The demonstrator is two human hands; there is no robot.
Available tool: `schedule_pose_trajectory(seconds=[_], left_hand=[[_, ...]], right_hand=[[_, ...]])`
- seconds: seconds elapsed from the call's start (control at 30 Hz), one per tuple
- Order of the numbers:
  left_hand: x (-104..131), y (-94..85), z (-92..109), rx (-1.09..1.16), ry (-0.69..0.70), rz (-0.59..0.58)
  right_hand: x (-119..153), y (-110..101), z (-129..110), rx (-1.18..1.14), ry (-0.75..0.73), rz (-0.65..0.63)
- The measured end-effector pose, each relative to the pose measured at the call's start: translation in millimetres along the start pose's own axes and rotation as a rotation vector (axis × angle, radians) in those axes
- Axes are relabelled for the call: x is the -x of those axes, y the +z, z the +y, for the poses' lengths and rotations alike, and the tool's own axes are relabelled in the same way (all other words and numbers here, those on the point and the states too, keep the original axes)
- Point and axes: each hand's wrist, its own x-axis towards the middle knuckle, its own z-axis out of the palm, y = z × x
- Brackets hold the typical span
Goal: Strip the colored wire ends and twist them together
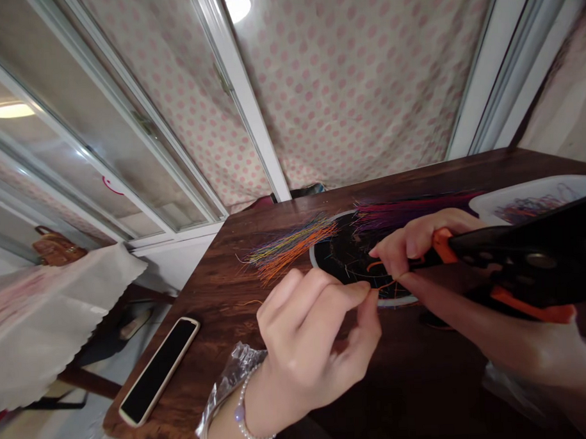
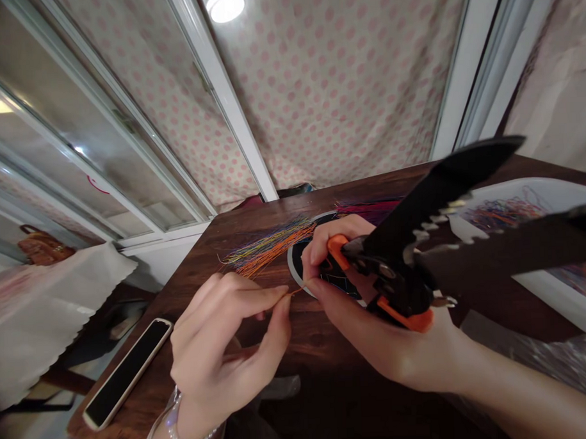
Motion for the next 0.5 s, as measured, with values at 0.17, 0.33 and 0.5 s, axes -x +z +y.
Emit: schedule_pose_trajectory(seconds=[0.17, 0.33, 0.5], left_hand=[[0.1, -0.8, 0.1, -0.031, 0.005, 0.015], [-0.1, 0.4, -0.3, -0.010, 0.011, 0.052], [1.2, 2.7, -2.2, 0.031, -0.001, 0.066]], right_hand=[[0.9, 1.1, -0.3, -0.013, 0.002, 0.021], [4.2, -0.3, 7.1, -0.055, 0.004, -0.040], [2.4, 1.1, 4.8, -0.004, -0.002, -0.047]])
